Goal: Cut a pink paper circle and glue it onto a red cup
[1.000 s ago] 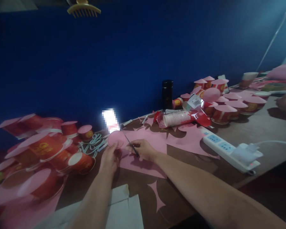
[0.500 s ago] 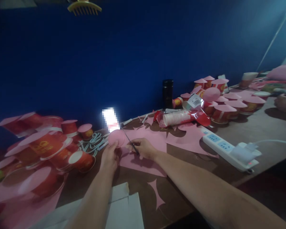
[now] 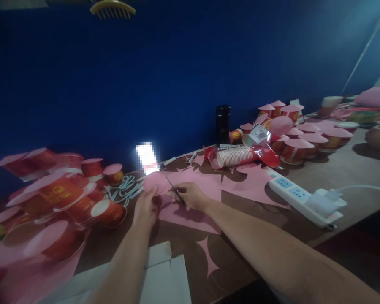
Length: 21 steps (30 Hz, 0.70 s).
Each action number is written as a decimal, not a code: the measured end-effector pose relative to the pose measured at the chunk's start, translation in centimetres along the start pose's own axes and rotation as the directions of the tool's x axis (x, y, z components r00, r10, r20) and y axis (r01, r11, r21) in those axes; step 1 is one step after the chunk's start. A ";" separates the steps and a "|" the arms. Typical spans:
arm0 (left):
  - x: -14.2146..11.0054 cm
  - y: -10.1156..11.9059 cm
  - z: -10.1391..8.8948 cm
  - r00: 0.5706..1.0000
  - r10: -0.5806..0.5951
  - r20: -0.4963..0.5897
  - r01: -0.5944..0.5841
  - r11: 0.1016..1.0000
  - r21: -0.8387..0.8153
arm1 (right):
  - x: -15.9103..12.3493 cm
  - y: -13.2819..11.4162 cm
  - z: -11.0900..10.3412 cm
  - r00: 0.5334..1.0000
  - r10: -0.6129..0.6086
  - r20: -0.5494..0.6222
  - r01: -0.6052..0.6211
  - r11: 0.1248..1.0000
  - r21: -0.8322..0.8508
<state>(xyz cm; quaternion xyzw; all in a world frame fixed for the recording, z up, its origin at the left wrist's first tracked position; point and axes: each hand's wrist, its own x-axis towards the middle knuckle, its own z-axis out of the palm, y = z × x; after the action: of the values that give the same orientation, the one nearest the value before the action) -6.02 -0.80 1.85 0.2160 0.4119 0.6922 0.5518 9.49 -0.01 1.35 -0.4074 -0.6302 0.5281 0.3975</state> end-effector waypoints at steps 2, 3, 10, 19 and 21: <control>0.0 0.0 0.0 1.000 -0.004 -0.012 0.005 1.000 0.010 | -0.1 -0.2 0.0 1.000 0.001 0.000 -0.001 1.000 -0.010; 0.0 0.1 0.0 1.000 -0.005 -0.019 0.005 1.000 0.014 | -0.2 -0.3 0.1 1.000 -0.004 0.002 0.004 1.000 -0.015; -0.1 0.4 0.0 0.999 -0.009 -0.042 0.009 1.000 0.008 | -0.4 -0.9 0.3 0.999 -0.037 -0.017 0.037 0.999 -0.036; 0.1 0.3 -0.2 1.000 0.006 -0.028 -0.006 1.000 0.020 | -0.4 -1.1 0.6 0.998 -0.064 -0.024 0.063 0.996 -0.057; 0.0 0.4 -0.1 1.000 0.006 -0.027 -0.006 1.000 0.021 | -0.4 -1.0 0.6 0.997 -0.066 -0.031 0.063 0.995 -0.080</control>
<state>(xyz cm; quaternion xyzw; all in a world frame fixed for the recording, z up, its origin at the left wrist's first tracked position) -6.35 -0.85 2.07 0.2136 0.4261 0.6924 0.5416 8.99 -0.71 2.26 -0.4110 -0.6565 0.4828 0.4086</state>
